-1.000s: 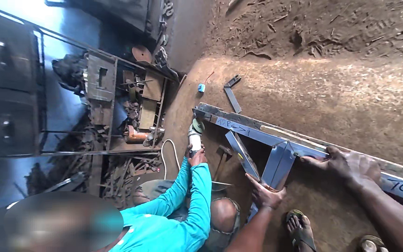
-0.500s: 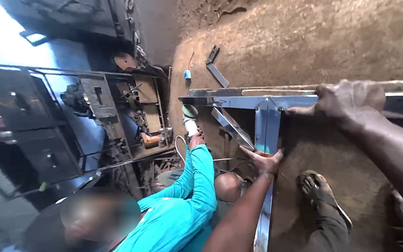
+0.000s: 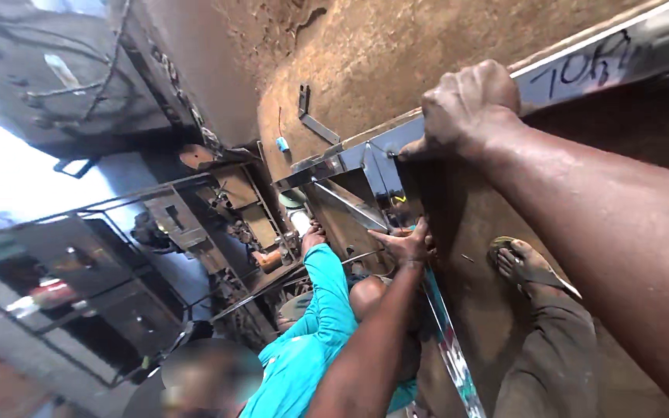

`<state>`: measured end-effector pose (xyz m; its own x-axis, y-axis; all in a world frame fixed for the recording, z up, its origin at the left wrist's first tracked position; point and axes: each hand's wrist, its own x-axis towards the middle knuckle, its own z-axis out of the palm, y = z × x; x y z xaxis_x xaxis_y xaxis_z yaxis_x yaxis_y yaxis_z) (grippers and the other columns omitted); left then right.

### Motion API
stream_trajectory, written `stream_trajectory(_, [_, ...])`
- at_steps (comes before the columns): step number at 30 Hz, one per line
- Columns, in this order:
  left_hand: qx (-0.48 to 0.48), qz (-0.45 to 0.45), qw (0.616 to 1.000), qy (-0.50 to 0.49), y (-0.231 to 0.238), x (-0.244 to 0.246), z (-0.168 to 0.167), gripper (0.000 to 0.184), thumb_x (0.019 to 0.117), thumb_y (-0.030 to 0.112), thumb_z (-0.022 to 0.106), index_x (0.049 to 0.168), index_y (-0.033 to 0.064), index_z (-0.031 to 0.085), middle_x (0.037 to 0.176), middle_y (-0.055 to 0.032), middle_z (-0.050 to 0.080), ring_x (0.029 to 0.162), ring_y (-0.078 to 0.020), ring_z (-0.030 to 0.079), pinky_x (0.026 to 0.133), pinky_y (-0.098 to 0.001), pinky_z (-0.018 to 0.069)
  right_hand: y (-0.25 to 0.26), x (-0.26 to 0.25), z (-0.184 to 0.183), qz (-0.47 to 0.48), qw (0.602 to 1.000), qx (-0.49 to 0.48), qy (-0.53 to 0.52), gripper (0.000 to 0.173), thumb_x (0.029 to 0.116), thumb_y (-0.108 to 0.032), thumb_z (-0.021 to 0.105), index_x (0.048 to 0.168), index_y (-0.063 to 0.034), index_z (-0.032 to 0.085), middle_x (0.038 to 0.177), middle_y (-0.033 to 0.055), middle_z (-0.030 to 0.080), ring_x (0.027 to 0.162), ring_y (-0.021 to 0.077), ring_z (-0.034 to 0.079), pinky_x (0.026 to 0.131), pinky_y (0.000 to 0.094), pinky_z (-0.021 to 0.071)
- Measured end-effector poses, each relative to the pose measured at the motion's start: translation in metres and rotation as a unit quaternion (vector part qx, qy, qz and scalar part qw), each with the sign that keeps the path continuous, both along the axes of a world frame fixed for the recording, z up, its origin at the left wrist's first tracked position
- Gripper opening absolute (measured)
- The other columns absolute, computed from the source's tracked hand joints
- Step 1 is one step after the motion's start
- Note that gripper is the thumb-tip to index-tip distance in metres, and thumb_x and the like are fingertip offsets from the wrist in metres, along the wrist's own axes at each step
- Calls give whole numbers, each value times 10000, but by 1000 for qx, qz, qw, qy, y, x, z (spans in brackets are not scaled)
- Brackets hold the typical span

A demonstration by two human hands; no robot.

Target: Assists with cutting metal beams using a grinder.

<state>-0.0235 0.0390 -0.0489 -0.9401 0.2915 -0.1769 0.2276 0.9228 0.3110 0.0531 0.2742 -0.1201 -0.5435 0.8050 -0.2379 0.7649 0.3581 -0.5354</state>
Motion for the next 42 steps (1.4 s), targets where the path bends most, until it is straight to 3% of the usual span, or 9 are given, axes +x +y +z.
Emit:
stream_trajectory(7, [-9, 26, 1000, -12, 17, 14, 13, 1212, 731, 195, 932, 1599, 60, 97, 1272, -244, 585, 1040, -260, 641, 904, -431, 569, 6, -14, -11, -5, 998, -19, 54, 878, 479, -947, 552, 753, -115, 603, 704, 159, 603, 672, 403, 617, 549, 604, 436])
stream_trajectory(10, [31, 37, 999, -7, 29, 26, 20, 1113, 708, 56, 909, 1537, 9, 168, 1123, -196, 601, 854, -166, 643, 763, -324, 587, 9, -22, -13, -8, 998, -28, 54, 861, 459, -918, 577, 758, -111, 601, 703, 168, 602, 668, 408, 611, 539, 600, 420])
stream_trajectory(14, [37, 36, 998, -21, 25, 27, 19, 1162, 727, 56, 904, 1581, 26, 117, 1261, -231, 562, 990, -195, 626, 851, -337, 573, 13, -28, -16, 6, 997, -52, 50, 887, 481, -906, 603, 852, -102, 628, 792, 179, 625, 761, 417, 625, 603, 619, 445])
stream_trajectory(34, [24, 35, 999, -4, 32, 32, 22, 1093, 718, 94, 919, 1530, 19, 191, 1061, -176, 608, 837, -158, 621, 757, -338, 574, 0, -23, -11, -42, 995, 10, 86, 808, 500, -891, 593, 707, -110, 588, 653, 158, 573, 625, 387, 587, 553, 592, 413])
stream_trajectory(36, [31, 33, 999, 6, 33, 33, 22, 1080, 700, 62, 909, 1516, 5, 204, 1099, -190, 594, 863, -160, 623, 764, -325, 575, 0, -1, 19, -26, 995, -18, 91, 789, 588, -841, 621, 775, -74, 634, 728, 172, 628, 700, 383, 624, 619, 581, 441])
stream_trajectory(37, [23, 32, 999, 6, 34, 33, 24, 1090, 712, 55, 897, 1533, -5, 183, 1186, -218, 577, 944, -182, 621, 818, -332, 568, 13, 17, 50, 58, 989, -131, 43, 770, 767, -777, 649, 989, -40, 644, 945, 193, 652, 916, 395, 640, 781, 580, 459])
stream_trajectory(38, [6, 33, 999, -3, 35, 35, 26, 1137, 745, 68, 889, 1583, -13, 125, 1342, -266, 532, 1095, -230, 598, 929, -361, 542, 12, 18, 50, 57, 989, -134, 42, 771, 770, -776, 647, 996, -39, 646, 950, 193, 653, 926, 394, 639, 796, 581, 460])
stream_trajectory(40, [-20, 31, 999, 0, 36, 35, 28, 1156, 760, 105, 896, 1597, -20, 109, 1434, -290, 484, 1202, -272, 573, 996, -380, 522, -7, -11, -1, -63, 992, 26, 107, 805, 538, -887, 570, 695, -98, 592, 645, 154, 575, 624, 374, 585, 574, 587, 422])
stream_trajectory(42, [-25, 29, 999, 5, 36, 34, 27, 1155, 746, 111, 898, 1588, -16, 118, 1409, -285, 489, 1175, -266, 570, 974, -376, 527, -6, -16, -10, -55, 994, 19, 92, 813, 533, -914, 551, 690, -116, 580, 643, 150, 568, 616, 376, 581, 559, 591, 418])
